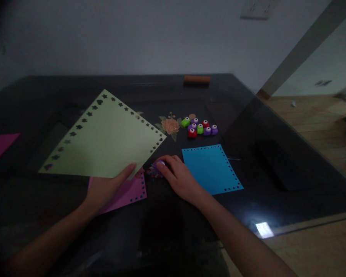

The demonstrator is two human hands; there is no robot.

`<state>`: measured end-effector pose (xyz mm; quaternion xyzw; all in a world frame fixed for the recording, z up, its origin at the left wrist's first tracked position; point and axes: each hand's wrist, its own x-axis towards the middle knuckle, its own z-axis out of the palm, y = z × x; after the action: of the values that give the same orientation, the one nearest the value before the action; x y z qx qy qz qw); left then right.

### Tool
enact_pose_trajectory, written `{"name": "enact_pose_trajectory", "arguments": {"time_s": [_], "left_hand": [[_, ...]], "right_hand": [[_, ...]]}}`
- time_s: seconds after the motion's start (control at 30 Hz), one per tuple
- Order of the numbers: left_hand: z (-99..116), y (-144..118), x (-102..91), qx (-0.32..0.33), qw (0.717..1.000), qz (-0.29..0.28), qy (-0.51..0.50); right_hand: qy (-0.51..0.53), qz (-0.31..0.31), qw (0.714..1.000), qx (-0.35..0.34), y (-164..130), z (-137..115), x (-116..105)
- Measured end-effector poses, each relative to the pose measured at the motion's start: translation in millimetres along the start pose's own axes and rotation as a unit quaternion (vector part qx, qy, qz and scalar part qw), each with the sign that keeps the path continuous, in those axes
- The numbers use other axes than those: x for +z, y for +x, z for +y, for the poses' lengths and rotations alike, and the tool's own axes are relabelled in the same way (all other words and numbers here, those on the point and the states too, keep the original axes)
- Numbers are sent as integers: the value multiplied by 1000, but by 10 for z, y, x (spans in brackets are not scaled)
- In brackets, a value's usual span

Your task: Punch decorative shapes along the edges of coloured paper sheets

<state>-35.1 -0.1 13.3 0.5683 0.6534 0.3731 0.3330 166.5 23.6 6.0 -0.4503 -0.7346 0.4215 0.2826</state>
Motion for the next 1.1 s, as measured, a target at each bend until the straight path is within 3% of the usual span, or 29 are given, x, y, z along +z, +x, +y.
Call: {"name": "enact_pose_trajectory", "arguments": {"time_s": [0.3, 0.7, 1.1], "left_hand": [[-27, 5, 1, 2, 1000, -14, -26], [-22, 4, 6, 8, 998, -26, -56], [-33, 3, 11, 0, 999, -25, -37]], "right_hand": [[13, -20, 999, -22, -10, 0, -33], [-61, -98, 991, -67, -9, -11, -59], [-63, -72, 993, -68, -11, -11, -74]]}}
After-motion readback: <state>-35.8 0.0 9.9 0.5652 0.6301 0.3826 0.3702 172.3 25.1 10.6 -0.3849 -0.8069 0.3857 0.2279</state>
